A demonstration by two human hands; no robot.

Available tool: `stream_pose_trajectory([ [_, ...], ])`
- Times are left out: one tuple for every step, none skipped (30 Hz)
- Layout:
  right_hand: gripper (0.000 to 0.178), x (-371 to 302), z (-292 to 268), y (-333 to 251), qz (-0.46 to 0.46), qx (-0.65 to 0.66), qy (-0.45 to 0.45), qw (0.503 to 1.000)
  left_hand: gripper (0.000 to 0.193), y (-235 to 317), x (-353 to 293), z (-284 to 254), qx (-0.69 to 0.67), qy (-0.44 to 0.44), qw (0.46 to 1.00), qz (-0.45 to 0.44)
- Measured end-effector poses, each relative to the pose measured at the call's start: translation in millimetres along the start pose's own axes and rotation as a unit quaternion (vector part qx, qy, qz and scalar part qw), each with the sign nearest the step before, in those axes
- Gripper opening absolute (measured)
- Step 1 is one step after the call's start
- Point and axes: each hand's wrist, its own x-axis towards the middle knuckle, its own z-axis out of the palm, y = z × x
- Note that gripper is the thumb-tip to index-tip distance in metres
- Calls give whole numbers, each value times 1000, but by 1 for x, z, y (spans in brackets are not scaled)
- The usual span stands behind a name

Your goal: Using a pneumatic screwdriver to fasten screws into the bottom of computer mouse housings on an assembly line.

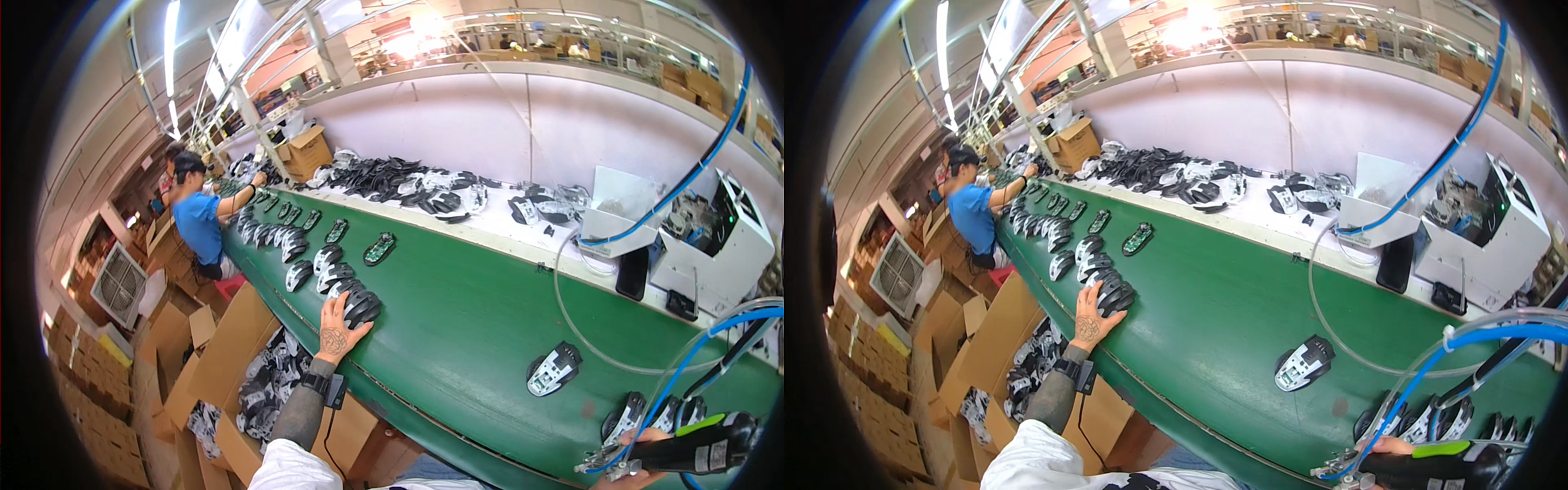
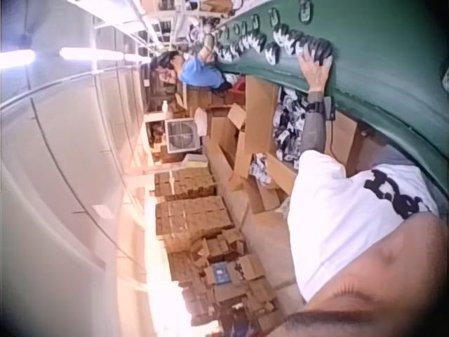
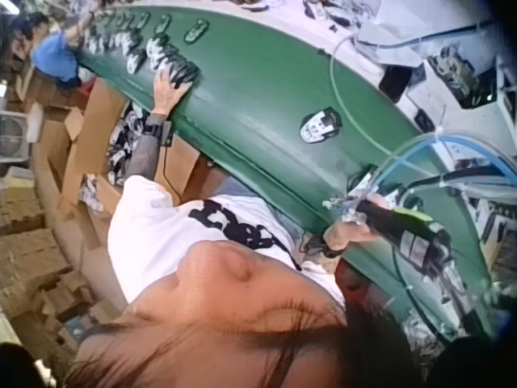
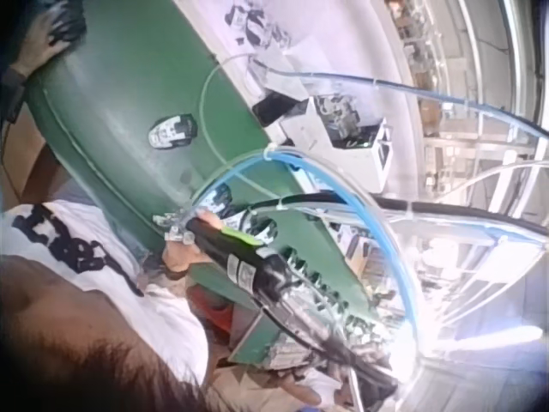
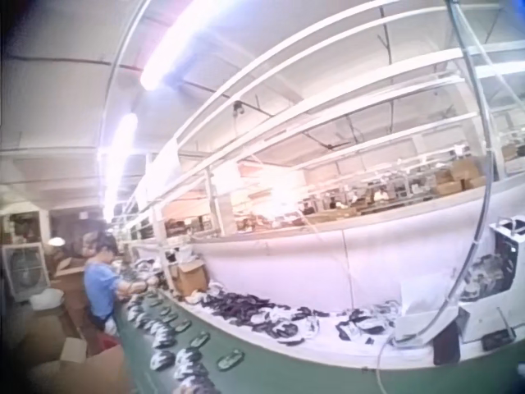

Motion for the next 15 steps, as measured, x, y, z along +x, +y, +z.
stream_pose_trajectory([
  [39, 0, 2, -1, -4, -6, 1, 1000, 83, 1, -2, -1, 23, 10, 1000, 18],
  [42, 2, 5, -1, -10, -9, 1, 1000, 81, 2, -3, -1, 23, 22, 999, 15],
  [46, 3, 8, 0, -13, -13, 0, 1000, 81, 3, -3, -1, 24, 28, 999, 1],
  [47, 3, 11, 7, -49, -10, 21, 999, 81, 2, -2, 1, -1, 20, 1000, -4],
  [48, 7, 17, 3, -43, -5, 26, 999, 80, 0, -3, 0, -23, 12, 1000, -11],
  [48, 8, 21, 0, -48, 8, 8, 999, 80, -3, -6, -5, -17, 17, 1000, -8],
  [47, 9, 25, -4, -56, 23, 17, 998, 79, -7, -13, -8, -5, 30, 999, -7],
  [46, 9, 31, -6, -57, 36, 27, 997, 80, -10, -14, -8, -7, 45, 999, 8],
  [45, 9, 34, -8, -56, 50, 33, 997, 80, -13, -15, -10, 3, 55, 998, 16],
  [44, 8, 37, -9, -56, 62, 37, 996, 80, -14, -11, -8, -6, 47, 999, 10],
  [43, 6, 38, -11, -55, 72, 44, 995, 79, -11, -7, -5, -20, 49, 999, 9],
  [42, 3, 40, -12, -56, 80, 51, 994, 80, -4, -3, -4, -23, 52, 998, 3],
  [31, -3, 19, 15, -165, -219, 81, 958, 80, -9, -9, -10, -4, 58, 998, -2],
  [28, -2, 12, 27, -163, -221, 89, 957, 79, -7, -9, -12, -6, 60, 998, 0],
  [25, -2, 14, 32, -162, -225, 101, 955, 79, 3, -5, -15, -34, 34, 999, -18],
])
